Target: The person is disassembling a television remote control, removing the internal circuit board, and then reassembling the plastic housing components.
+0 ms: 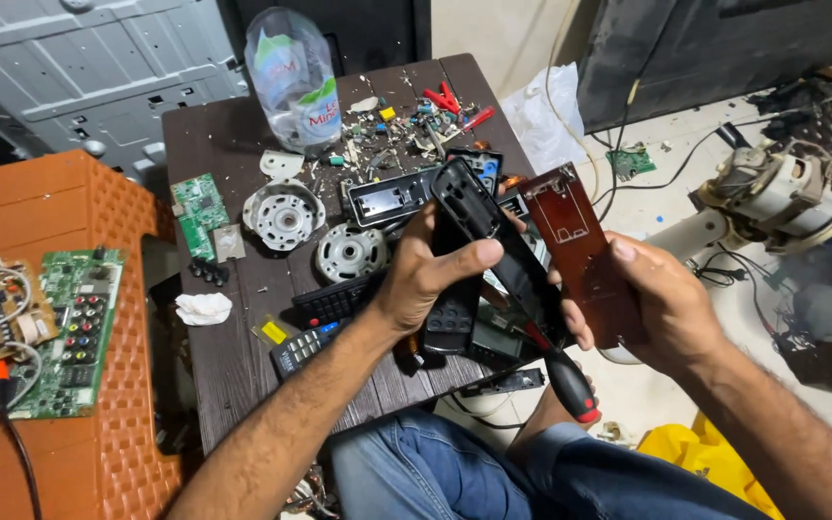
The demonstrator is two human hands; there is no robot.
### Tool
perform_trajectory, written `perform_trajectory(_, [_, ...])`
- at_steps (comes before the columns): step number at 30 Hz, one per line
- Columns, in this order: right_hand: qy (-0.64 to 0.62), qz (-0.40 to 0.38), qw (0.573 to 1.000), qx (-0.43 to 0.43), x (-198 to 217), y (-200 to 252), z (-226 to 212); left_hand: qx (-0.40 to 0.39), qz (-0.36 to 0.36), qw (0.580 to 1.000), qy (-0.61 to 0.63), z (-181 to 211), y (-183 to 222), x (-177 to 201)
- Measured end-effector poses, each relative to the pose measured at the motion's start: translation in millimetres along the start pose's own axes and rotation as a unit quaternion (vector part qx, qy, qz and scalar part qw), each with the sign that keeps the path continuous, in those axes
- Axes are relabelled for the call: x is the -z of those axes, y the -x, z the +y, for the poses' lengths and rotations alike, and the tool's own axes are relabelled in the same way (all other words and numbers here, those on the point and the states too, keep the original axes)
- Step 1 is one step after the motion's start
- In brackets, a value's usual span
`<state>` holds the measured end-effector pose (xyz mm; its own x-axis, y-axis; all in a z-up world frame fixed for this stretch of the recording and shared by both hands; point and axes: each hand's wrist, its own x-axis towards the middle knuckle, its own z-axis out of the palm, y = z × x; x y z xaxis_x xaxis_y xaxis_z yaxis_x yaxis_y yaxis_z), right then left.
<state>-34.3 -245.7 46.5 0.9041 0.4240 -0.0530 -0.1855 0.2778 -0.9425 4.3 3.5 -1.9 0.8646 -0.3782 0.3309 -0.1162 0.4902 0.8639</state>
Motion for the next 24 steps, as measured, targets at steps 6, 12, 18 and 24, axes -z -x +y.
perform_trajectory(6, [-0.020, 0.094, 0.995, -0.016, 7.5, -0.2, 5.2, 0.022, 0.040, 0.999, 0.019, 1.4, -0.4, -3.2])
perform_trajectory(12, [0.092, 0.142, 0.985, -0.031, -3.1, 2.3, 1.2, 0.029, 0.070, 0.997, -0.016, -3.4, -0.1, -5.0])
perform_trajectory(18, [0.320, 0.124, 0.939, 0.006, -19.0, 1.5, 1.7, 0.022, 0.081, 0.996, -0.018, -23.2, -4.3, 0.3])
perform_trajectory(24, [0.447, 0.107, 0.886, 0.061, -34.4, 2.5, -4.3, -0.001, 0.092, 0.996, -0.013, -11.0, 3.0, -6.4])
